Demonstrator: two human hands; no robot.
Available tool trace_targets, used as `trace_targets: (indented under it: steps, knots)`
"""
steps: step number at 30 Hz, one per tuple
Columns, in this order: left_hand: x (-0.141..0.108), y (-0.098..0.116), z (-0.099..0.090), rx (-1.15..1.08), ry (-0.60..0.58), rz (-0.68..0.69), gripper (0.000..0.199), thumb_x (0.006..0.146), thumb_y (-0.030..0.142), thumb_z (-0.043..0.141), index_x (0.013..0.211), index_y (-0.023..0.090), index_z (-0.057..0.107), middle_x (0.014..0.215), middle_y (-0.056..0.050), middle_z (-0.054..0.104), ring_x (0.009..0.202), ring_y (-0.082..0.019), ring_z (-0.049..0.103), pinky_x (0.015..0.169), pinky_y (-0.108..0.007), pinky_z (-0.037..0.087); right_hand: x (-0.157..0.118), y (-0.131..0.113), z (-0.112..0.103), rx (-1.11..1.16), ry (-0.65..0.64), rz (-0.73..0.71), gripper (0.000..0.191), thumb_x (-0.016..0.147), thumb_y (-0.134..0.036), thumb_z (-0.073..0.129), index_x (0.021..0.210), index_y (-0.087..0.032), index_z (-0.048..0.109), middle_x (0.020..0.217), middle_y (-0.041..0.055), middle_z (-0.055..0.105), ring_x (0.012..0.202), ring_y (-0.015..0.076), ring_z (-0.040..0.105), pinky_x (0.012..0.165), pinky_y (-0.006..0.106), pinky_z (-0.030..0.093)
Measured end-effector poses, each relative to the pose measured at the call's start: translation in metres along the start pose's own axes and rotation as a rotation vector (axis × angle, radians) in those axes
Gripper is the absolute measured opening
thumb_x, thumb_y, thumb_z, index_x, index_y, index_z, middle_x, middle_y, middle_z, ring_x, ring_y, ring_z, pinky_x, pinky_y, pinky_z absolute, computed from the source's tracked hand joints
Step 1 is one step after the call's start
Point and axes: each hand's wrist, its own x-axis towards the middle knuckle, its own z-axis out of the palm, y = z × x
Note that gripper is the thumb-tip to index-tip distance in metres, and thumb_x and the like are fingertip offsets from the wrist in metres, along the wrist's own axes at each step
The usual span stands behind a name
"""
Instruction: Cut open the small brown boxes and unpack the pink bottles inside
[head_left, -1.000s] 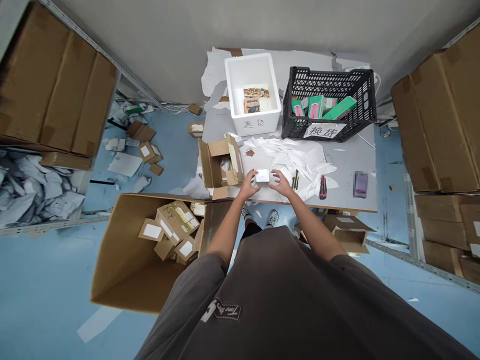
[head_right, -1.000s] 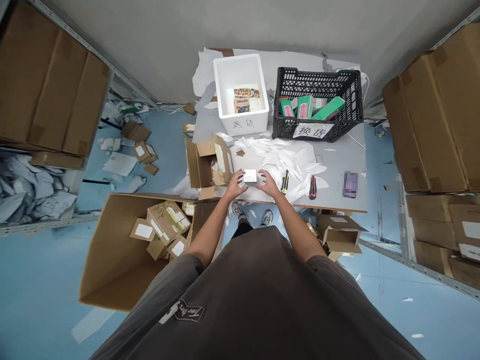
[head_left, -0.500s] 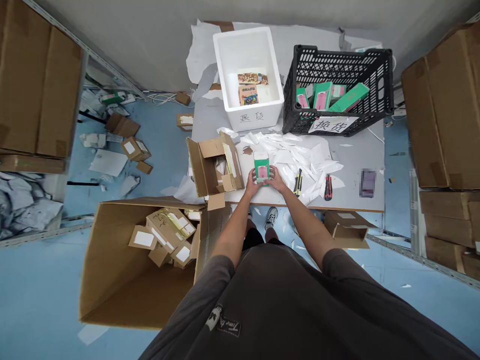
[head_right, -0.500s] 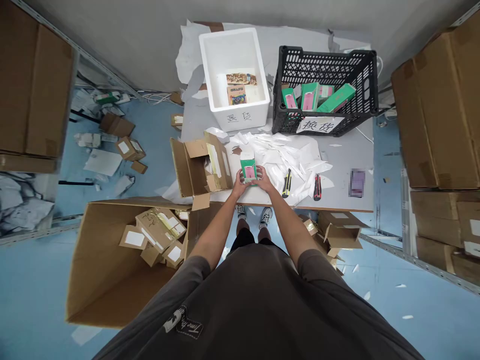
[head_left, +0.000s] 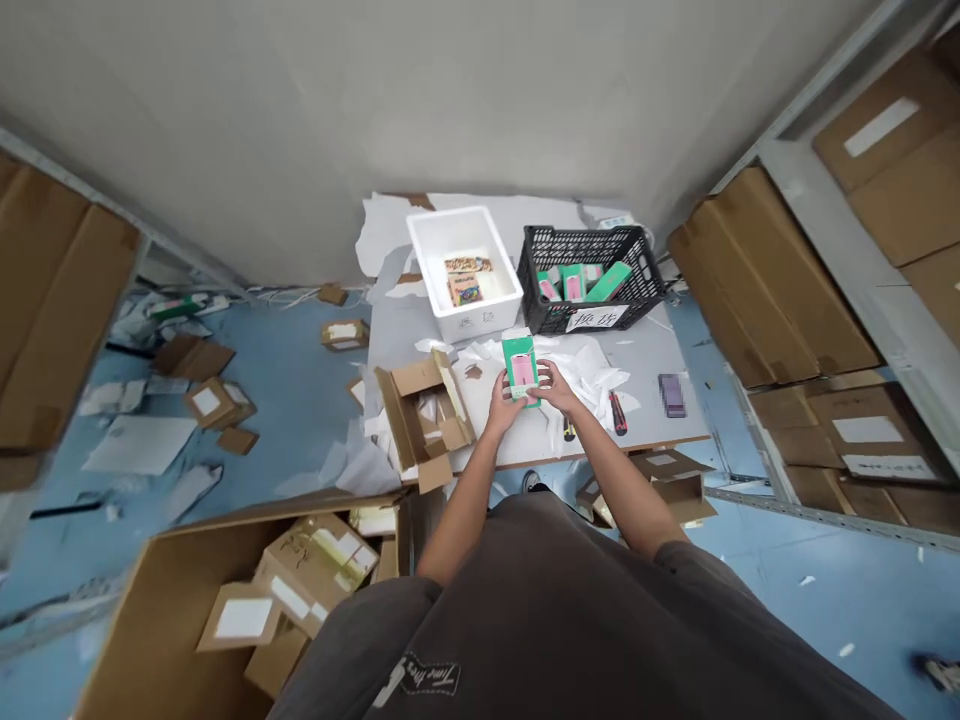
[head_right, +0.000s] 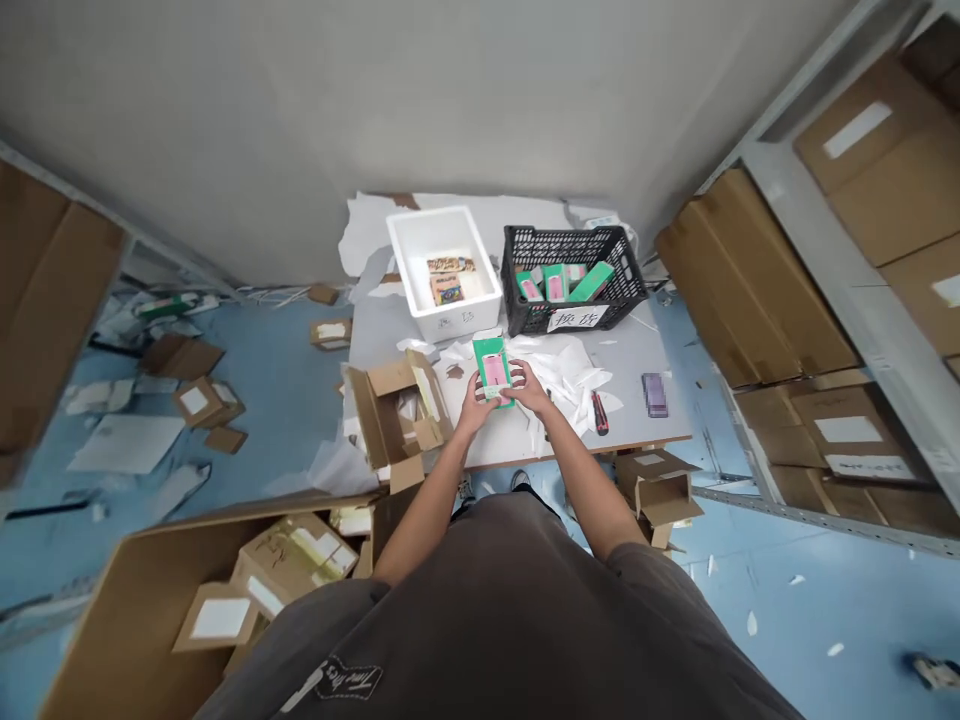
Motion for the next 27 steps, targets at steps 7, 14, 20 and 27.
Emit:
trace_targets:
  steps: [7, 14, 20, 27]
  knots:
    - [0.070, 0.123, 0.034, -0.025, -0.213, 0.188, 0.107, 0.077, 0.023, 0.086, 0.173, 0.032, 0.040, 0.152, -0.013, 0.062, 0.121, -0.027, 0.070, 0.101, -0.040, 0.061, 0.031, -0.087, -0.079, 0.050, 0.183, -0.145, 0.100, 0.066, -0.050, 0.093, 0.154, -0.034, 0.050, 0.137, 0.0099, 0.063, 0.106, 0.0271, 0.069, 0.087, 0.043, 0.066]
    - [0.180, 0.213, 0.075, -0.186, -0.505, -0.126, 0.100, 0.084, 0.039, 0.082, 0.173, 0.042, 0.037, 0.140, -0.006, 0.067, 0.108, -0.020, 0.073, 0.102, -0.042, 0.060, 0.117, -0.133, -0.176, 0.172, 0.181, -0.039, 0.099, 0.061, -0.041, 0.096, 0.151, -0.036, 0.054, 0.136, 0.0071, 0.065, 0.094, 0.0222, 0.071, 0.070, 0.035, 0.065]
    - [0.273, 0.230, 0.084, -0.190, -0.486, -0.341, 0.092, 0.088, 0.070, 0.065, 0.170, 0.039, 0.039, 0.141, -0.010, 0.065, 0.110, -0.026, 0.074, 0.105, -0.048, 0.061, 0.216, -0.129, -0.211, 0.217, 0.087, 0.091, 0.089, 0.062, -0.032, 0.095, 0.143, -0.032, 0.059, 0.135, 0.0079, 0.069, 0.099, 0.0237, 0.073, 0.074, 0.037, 0.066]
    - [0.309, 0.211, 0.090, -0.086, -0.296, -0.450, 0.096, 0.090, 0.080, 0.050, 0.175, 0.039, 0.030, 0.171, -0.012, 0.047, 0.142, -0.033, 0.059, 0.113, -0.052, 0.054, 0.269, -0.099, -0.217, 0.084, 0.104, 0.143, 0.086, 0.068, -0.039, 0.092, 0.148, -0.025, 0.062, 0.137, 0.0134, 0.071, 0.119, 0.0308, 0.070, 0.100, 0.049, 0.063]
